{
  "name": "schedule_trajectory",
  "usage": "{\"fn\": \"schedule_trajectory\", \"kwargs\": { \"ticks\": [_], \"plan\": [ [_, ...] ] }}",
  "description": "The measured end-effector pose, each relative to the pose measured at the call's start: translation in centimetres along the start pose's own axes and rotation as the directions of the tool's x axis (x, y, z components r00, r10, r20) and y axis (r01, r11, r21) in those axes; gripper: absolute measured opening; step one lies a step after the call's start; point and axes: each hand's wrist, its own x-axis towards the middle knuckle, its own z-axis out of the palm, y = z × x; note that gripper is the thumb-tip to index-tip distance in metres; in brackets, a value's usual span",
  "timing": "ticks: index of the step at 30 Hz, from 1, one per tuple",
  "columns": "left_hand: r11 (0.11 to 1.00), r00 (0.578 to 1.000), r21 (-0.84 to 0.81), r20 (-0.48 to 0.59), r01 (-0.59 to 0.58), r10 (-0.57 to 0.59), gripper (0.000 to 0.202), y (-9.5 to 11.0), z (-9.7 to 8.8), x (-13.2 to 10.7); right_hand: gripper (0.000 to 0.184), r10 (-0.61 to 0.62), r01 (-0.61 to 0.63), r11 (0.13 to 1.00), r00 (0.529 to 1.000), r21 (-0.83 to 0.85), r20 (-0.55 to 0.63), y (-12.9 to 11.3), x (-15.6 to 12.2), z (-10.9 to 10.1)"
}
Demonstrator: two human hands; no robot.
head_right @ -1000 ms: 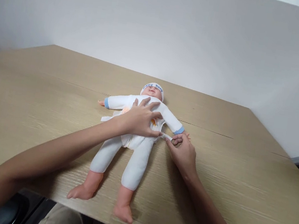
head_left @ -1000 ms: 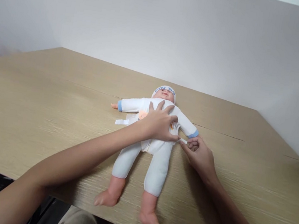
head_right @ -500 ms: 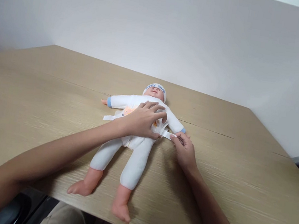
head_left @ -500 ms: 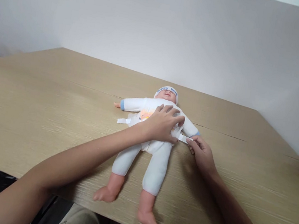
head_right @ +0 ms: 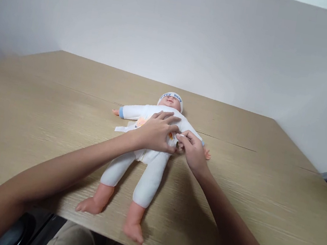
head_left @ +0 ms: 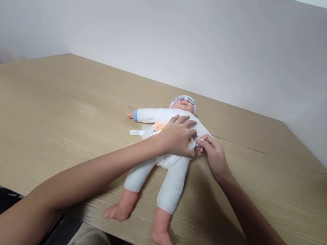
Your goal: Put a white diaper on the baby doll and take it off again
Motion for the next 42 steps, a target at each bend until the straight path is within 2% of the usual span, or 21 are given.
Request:
{"fn": "schedule_trajectory", "kwargs": {
  "ticks": [5, 8, 10, 12, 14, 15, 17, 20, 24, 28, 31, 34, 37, 39, 42],
  "plan": [
    [1.0, 1.0, 0.0, -0.024, 0.007, -0.007, 0.058, -0.1, 0.3, 0.0, 0.039, -0.028, 0.029, 0.999, 0.999, -0.042, 0.018, 0.2, 1.8, 1.8],
    [0.999, 0.999, -0.04, -0.035, 0.016, -0.018, 0.066, -0.1, 0.4, 0.0, 0.036, -0.073, 0.073, 0.996, 0.997, -0.043, -0.009, 0.8, 0.8, 1.9],
    [0.997, 0.999, -0.073, -0.033, 0.021, -0.024, 0.072, -0.1, 0.6, 0.0, 0.031, -0.177, 0.171, 0.977, 0.984, -0.13, -0.035, 1.0, -0.6, 1.7],
    [0.995, 0.999, -0.098, -0.025, 0.029, -0.032, 0.078, -0.1, 0.5, 0.0, 0.028, -0.355, 0.339, 0.897, 0.935, -0.285, -0.007, 1.1, -2.0, 1.3],
    [0.992, 0.999, -0.123, -0.013, 0.034, -0.036, 0.081, -0.4, 0.2, 0.0, 0.035, -0.503, 0.497, 0.77, 0.858, -0.4, 0.099, 1.3, -3.1, 0.8],
    [0.989, 0.999, -0.145, -0.003, 0.032, -0.033, 0.083, -0.6, -0.1, 0.0, 0.04, -0.541, 0.553, 0.717, 0.826, -0.424, 0.161, 1.4, -3.4, 0.6],
    [0.976, 1.0, -0.215, 0.014, 0.019, -0.017, 0.084, -1.3, -0.9, 0.0, 0.052, -0.561, 0.61, 0.662, 0.789, -0.436, 0.251, 1.9, -3.6, 0.4],
    [0.947, 1.0, -0.322, 0.014, -0.002, 0.007, 0.071, -3.2, -2.1, -0.6, 0.058, -0.557, 0.626, 0.64, 0.778, -0.447, 0.291, 2.5, -3.3, 0.3],
    [0.925, 0.998, -0.378, -0.039, 0.023, -0.04, 0.048, -6.1, -2.8, -2.8, 0.06, -0.563, 0.632, 0.629, 0.772, -0.453, 0.297, 2.7, -3.2, 0.5],
    [0.918, 0.996, -0.396, -0.081, 0.0, -0.034, 0.046, -8.6, -2.2, -5.9, 0.059, -0.569, 0.631, 0.595, 0.768, -0.497, 0.294, 2.7, -3.3, 0.5],
    [0.929, 0.986, -0.363, -0.119, 0.069, -0.12, 0.047, -10.4, -1.7, -8.6, 0.057, -0.57, 0.619, 0.553, 0.769, -0.558, 0.288, 2.2, -3.2, 0.5],
    [0.939, 0.965, -0.287, -0.124, 0.188, -0.231, 0.044, -11.9, -1.2, -11.2, 0.05, -0.568, 0.574, 0.497, 0.782, -0.651, 0.256, 0.7, -3.2, 1.0],
    [0.932, 0.946, -0.243, -0.111, 0.27, -0.304, 0.036, -13.1, -0.8, -13.0, 0.043, -0.587, 0.526, 0.443, 0.782, -0.726, 0.209, -1.7, -3.1, 2.5],
    [0.923, 0.941, -0.219, -0.056, 0.316, -0.335, 0.031, -13.5, -0.7, -13.4, 0.04, -0.588, 0.51, 0.418, 0.783, -0.752, 0.204, -3.6, -2.7, 4.1],
    [0.908, 0.923, -0.171, 0.026, 0.383, -0.385, 0.033, -13.8, -0.6, -13.1, 0.035, -0.487, 0.507, 0.399, 0.823, -0.764, 0.292, -5.9, -1.3, 6.6]
  ]
}}
